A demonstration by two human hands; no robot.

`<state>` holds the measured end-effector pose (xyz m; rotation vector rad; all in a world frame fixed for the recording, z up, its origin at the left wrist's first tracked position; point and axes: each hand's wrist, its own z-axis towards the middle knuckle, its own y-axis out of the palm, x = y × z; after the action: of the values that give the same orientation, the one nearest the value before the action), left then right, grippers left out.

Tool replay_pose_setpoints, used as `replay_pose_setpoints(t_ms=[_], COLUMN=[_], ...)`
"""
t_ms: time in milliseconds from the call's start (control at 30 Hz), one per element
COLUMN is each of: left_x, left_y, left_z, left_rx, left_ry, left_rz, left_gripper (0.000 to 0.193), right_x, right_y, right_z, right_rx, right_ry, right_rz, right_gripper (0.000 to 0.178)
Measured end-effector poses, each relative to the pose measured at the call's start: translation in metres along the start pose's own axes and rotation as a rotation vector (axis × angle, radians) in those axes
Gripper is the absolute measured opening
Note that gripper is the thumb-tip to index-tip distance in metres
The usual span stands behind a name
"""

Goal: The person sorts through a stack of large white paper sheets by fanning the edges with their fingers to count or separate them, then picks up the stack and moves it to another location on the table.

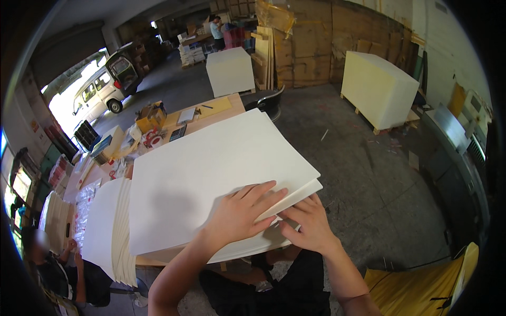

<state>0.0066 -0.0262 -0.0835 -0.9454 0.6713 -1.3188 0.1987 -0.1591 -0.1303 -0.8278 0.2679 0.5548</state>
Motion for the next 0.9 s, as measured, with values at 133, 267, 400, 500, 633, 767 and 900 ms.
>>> replay_pose_setpoints(t_ms=[133,267,400,500,633,767,900], left_x=[-0.005,-0.006,-0.008,0.000,-0.008,-0.015,-0.007], left_y=[0.009,0.011,0.014,0.002,0.005,0.008,-0.004], left_z=[0.006,0.006,0.002,0.007,0.005,0.001,0.005], left_rx=[0.002,0.000,0.057,-0.107,0.073,0.046,-0.044], left_ry=[-0.034,-0.047,-0.030,-0.252,-0.083,-0.124,-0.202], left_rz=[0.036,0.015,0.069,-0.041,-0.071,-0.179,-0.288], left_gripper=[0.061,0.059,0.058,0.053,0.045,0.037,0.039], right_x=[0.005,0.013,0.024,0.013,0.014,0.017,0.021], right_y=[-0.002,-0.022,-0.050,-0.047,-0.023,-0.018,-0.012], right_z=[0.000,-0.015,-0.002,0.021,0.029,0.037,0.039], right_rx=[0.056,0.344,-0.089,0.068,0.217,0.286,0.300], right_ry=[0.019,0.421,0.553,0.478,0.667,0.752,0.727], right_rz=[0.066,-0.110,-0.220,-0.120,0.452,0.701,0.750], right_gripper=[0.019,0.020,0.043,0.042,0.041,0.040,0.041])
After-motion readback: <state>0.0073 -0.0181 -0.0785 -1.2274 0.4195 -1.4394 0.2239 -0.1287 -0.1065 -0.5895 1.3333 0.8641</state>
